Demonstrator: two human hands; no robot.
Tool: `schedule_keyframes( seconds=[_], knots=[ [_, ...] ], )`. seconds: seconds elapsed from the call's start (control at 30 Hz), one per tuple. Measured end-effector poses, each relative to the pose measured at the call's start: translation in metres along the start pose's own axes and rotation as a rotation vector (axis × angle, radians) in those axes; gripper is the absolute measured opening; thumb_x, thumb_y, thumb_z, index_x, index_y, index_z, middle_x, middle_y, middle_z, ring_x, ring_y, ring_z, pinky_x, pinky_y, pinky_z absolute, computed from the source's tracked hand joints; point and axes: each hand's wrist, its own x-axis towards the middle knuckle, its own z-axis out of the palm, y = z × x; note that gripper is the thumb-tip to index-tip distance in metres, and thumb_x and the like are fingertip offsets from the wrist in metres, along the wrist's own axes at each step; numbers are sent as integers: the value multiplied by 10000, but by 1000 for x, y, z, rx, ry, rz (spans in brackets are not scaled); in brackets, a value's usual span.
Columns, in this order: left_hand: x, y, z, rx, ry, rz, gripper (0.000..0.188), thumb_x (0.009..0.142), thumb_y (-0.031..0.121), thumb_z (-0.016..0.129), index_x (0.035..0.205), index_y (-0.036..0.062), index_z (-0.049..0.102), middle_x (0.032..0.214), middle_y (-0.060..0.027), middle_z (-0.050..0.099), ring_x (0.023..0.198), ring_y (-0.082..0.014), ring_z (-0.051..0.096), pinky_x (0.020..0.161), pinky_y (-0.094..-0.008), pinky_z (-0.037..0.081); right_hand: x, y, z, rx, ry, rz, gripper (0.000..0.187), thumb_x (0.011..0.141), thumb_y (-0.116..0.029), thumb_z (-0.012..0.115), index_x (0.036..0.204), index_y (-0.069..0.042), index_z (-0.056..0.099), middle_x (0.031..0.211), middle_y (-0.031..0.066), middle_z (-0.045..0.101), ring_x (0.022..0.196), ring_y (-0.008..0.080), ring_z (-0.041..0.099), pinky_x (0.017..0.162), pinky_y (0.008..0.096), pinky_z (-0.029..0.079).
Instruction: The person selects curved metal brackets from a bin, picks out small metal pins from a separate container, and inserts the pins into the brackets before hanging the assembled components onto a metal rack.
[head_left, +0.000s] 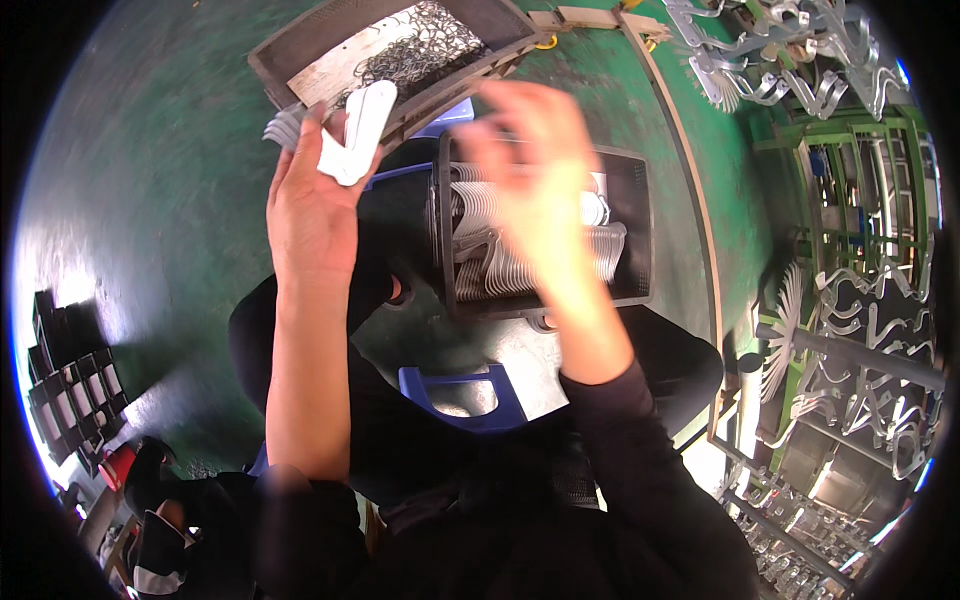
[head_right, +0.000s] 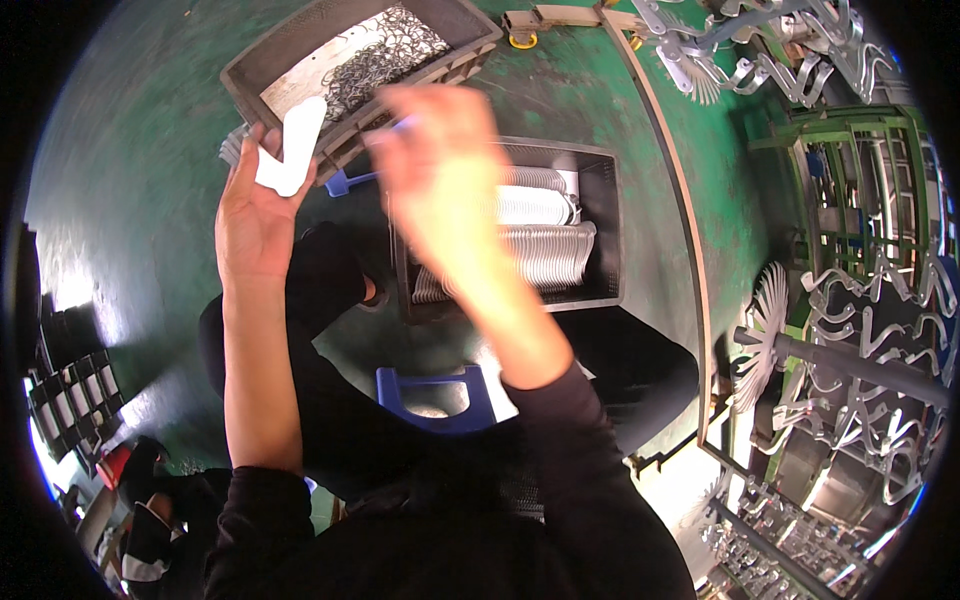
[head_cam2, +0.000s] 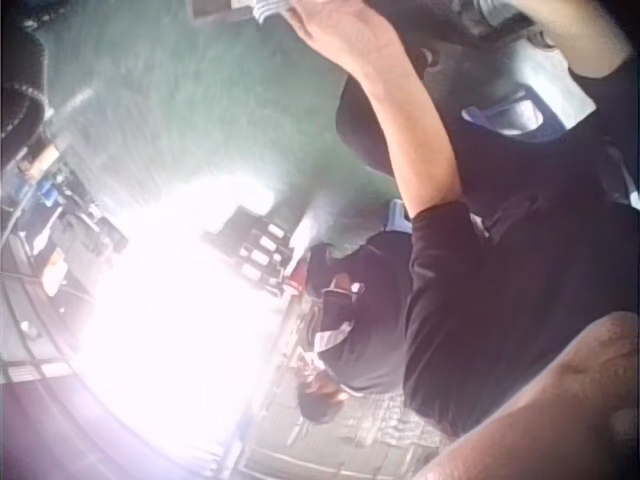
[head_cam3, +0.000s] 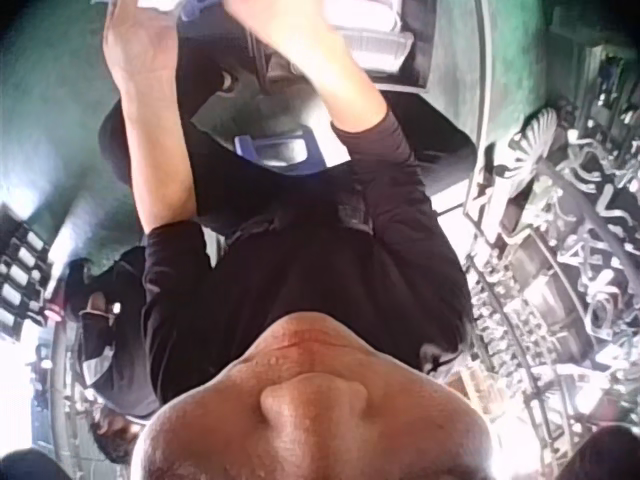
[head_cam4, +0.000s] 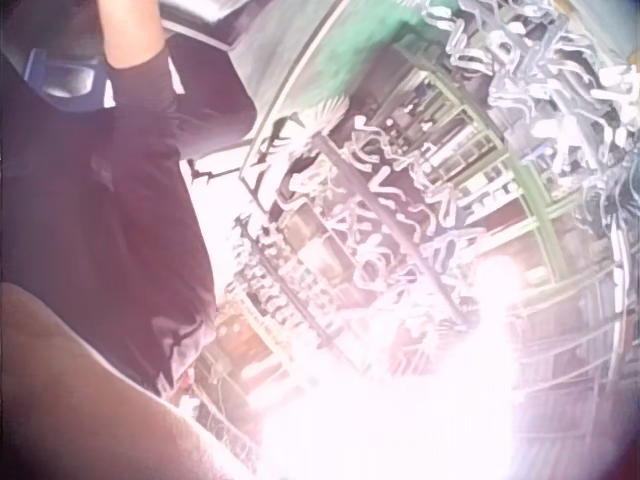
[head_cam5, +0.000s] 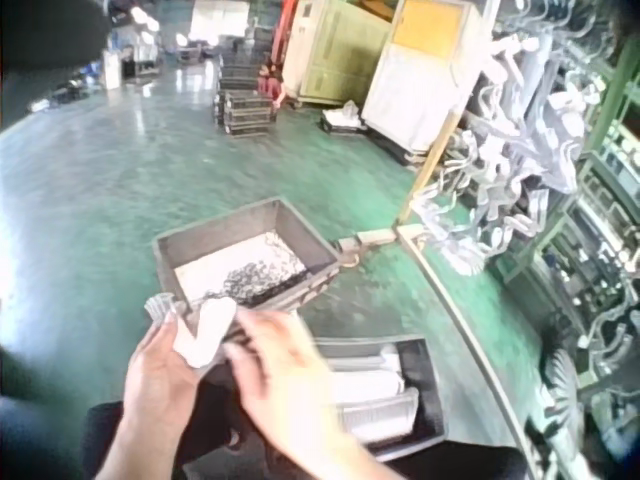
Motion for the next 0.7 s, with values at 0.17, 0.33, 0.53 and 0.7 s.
schedule_keyframes(
  seconds=[0.17,0.33,0.53,0.7],
  knots=[
    [-4,-52,-8,325,161,279,239,932,211,433,1076,29,491,950,-45,548,892,-174,529,831,-335,402,-88,173,-126,-700,-123,644,532,767,-330,651,1187,-50,486,1138,200,501,1065,342,501,881,412,427],
    [-13,-138,-56,969,477,454,392,927,257,417,1102,-94,421,973,-214,529,922,-303,502,855,-351,373,-162,255,-162,-298,-610,1013,701,709,-393,692,1223,17,452,1214,226,503,1139,314,487,943,361,381],
    [10,-205,-130,914,524,0,314,913,213,439,1065,-62,442,996,-222,548,927,-315,543,820,-386,397,-170,237,-149,-105,-353,1077,509,670,-116,649,1137,34,511,1056,216,600,1019,314,570,875,340,431],
    [8,-210,-103,947,513,-103,270,910,203,447,1013,-46,454,935,-198,559,849,-289,541,778,-384,408,-179,242,-159,-372,-351,947,550,632,-84,629,1140,73,488,1047,230,597,1011,305,573,878,334,429]
  ],
)
